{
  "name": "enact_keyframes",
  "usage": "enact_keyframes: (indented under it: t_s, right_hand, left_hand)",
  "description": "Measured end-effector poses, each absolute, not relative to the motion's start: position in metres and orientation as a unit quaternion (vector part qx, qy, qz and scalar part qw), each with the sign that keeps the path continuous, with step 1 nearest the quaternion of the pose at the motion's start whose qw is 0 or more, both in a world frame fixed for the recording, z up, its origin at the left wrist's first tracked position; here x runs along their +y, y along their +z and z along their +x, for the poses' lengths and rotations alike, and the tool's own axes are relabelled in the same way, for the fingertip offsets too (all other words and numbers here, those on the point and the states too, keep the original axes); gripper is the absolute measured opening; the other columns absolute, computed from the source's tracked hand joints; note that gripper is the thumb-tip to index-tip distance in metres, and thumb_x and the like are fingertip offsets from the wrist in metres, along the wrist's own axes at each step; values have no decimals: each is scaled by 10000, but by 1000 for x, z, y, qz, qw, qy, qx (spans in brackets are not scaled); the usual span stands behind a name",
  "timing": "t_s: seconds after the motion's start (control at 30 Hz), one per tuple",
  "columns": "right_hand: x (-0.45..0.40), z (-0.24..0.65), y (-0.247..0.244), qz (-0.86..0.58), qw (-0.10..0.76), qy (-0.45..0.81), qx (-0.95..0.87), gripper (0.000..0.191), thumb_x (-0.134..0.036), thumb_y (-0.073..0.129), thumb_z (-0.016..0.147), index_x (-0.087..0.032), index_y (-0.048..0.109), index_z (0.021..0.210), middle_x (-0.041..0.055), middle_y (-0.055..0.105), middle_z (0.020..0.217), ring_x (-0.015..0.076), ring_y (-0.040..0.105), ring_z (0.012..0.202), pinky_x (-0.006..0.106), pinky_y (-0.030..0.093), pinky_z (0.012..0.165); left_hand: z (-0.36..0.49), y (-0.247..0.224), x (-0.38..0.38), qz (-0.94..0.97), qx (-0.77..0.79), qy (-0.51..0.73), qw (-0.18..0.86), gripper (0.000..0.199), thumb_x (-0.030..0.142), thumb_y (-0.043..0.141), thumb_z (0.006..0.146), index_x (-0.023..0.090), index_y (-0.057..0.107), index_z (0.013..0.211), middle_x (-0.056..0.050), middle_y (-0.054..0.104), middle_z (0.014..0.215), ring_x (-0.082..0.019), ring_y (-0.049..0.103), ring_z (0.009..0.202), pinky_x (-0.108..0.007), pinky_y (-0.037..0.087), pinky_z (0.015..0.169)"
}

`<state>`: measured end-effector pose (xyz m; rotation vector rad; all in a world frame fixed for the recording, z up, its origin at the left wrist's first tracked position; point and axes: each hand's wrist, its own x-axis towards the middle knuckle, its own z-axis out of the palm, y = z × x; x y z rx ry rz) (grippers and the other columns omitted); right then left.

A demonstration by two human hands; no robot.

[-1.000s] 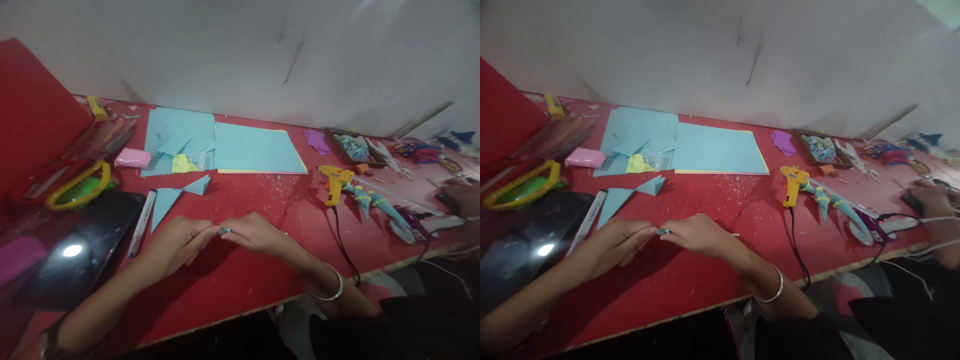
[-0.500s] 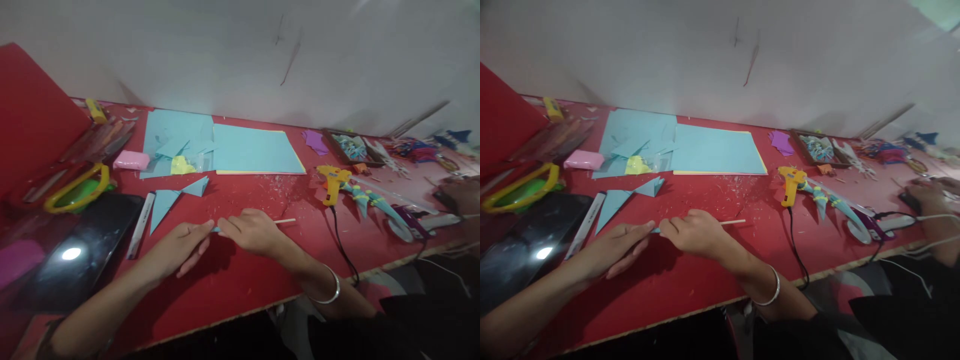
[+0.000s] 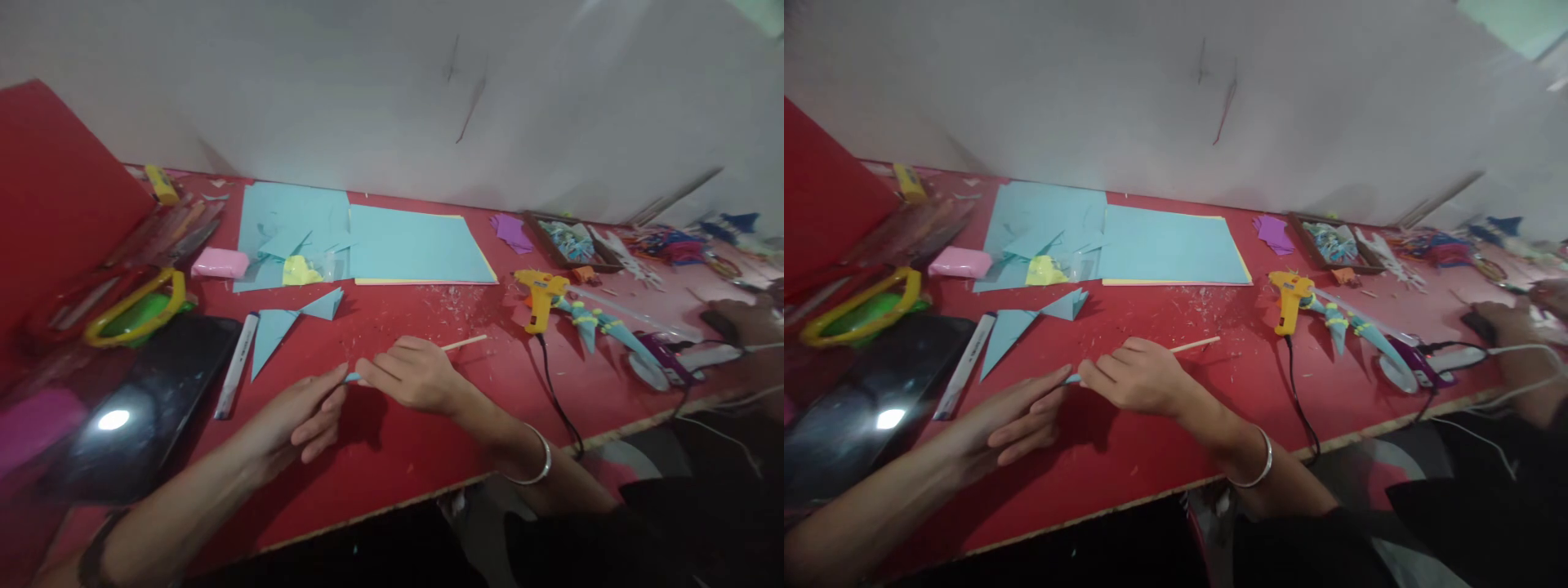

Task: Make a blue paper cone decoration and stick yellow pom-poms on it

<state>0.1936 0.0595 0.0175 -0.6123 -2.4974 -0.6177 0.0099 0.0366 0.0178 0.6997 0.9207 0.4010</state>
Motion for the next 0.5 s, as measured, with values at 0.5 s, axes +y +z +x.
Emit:
enact_keyframes:
  t_s: [0.5]
  right_hand:
    - [59, 188, 15, -224, 225, -205, -926, 231, -234, 394, 920, -159, 605, 863, -35, 557, 554, 82, 417, 511, 240, 286, 550]
  left_hand:
    - [1, 16, 38, 451, 463, 140, 750, 528, 657, 327, 763, 214, 345, 477, 89, 251, 223, -88, 302, 226, -215, 251, 342]
